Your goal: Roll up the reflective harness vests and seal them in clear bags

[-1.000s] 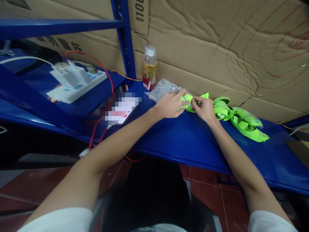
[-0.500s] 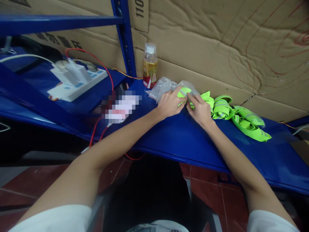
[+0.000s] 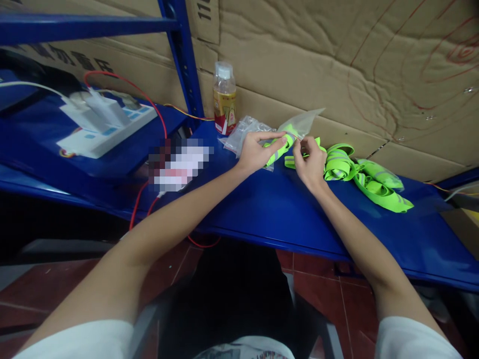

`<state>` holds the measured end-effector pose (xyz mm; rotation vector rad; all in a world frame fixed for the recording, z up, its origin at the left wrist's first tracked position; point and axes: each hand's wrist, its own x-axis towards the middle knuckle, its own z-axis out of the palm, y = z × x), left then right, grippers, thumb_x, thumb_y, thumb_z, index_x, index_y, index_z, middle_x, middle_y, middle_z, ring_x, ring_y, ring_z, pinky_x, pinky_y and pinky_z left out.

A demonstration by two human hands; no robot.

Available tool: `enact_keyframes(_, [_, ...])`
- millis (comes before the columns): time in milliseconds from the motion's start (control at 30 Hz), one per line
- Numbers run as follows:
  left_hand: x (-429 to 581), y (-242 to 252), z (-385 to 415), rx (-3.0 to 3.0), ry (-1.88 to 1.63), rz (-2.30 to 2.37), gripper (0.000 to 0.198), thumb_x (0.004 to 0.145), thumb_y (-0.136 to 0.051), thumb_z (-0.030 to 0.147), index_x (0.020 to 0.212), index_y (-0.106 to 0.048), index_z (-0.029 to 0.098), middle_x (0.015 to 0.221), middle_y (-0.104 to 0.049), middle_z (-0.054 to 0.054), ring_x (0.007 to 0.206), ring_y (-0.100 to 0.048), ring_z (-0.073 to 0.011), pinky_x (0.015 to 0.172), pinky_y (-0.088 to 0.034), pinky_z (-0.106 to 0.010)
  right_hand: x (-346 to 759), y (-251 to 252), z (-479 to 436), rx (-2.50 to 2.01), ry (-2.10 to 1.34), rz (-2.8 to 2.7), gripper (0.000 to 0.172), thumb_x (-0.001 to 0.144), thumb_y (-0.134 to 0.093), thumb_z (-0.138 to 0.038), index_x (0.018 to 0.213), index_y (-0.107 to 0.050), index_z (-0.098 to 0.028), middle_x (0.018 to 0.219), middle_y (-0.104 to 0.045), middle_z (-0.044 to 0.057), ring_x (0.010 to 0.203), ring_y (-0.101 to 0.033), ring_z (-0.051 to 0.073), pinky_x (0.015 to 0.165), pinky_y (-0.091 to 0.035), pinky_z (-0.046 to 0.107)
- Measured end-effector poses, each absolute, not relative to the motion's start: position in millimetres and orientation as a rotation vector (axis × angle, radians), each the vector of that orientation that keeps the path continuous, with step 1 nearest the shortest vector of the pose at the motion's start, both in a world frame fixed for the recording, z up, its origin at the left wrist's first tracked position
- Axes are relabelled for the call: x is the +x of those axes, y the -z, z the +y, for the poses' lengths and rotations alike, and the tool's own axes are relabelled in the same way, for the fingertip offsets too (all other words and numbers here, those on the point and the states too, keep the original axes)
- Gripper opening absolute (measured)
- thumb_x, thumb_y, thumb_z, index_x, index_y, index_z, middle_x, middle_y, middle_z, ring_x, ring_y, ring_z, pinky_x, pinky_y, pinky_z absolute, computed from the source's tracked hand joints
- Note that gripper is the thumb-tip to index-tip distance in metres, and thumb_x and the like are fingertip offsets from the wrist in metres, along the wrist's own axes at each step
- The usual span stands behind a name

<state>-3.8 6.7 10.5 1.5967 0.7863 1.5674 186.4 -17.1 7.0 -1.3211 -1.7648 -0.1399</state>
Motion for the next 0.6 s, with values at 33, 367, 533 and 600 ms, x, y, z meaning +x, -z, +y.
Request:
enact_keyframes(33, [-2.4,-9.9,5.8,1.571,-1.582,0.786,0.016,0.090,-0.083,0.032,0.102,-0.088,0.023,0.114,-0.085,-0.006,0.113,-0.079,-0.0234,0.109,-0.059,-0.038,187.8,-7.7,-17.2,-1.327,0.202,-1.795,0.031,0.110,-0.045,-0.049,0.103,-0.065,-0.025,0.091,-0.078,0.007,0.078,-0.075,0.022,0.069,-0.056,0.032])
enact_keyframes(367, [9.3,0.9,-3.9,1.462,-1.631,0.943,0.050,0.086,-0.089,0.041,0.129,-0.069,0.025,0.118,-0.078,-0.008,0.116,-0.076,-0.0227,0.095,-0.063,-0.034,186.9,-4.2,-21.6,-1.191,0.478,-2.056,0.016,0.102,-0.048,-0.028,0.092,-0.060,-0.025,0.089,-0.070,0.008,0.086,-0.068,0.026,0.077,-0.056,0.038])
enact_keyframes(533, [9.3,2.8,5.8,1.273,-1.509,0.782,0.039,0.087,-0.085,0.044,0.118,-0.078,0.021,0.112,-0.081,-0.007,0.111,-0.077,-0.0266,0.095,-0.064,-0.038,187.8,-11.2,-23.8,-1.237,0.519,-1.998,0.019,0.105,-0.050,-0.038,0.101,-0.063,-0.025,0.100,-0.068,0.011,0.096,-0.069,0.029,0.078,-0.060,0.041])
enact_keyframes(600, [7.8,1.0,8.4,1.208,-1.465,0.739,0.035,0.087,-0.082,0.046,0.112,-0.080,0.020,0.111,-0.082,-0.007,0.109,-0.078,-0.0273,0.094,-0.065,-0.040,188.2,-13.3,-23.5,-1.243,0.479,-1.948,0.022,0.106,-0.051,-0.043,0.108,-0.064,-0.025,0.103,-0.069,0.012,0.097,-0.069,0.029,0.078,-0.062,0.041])
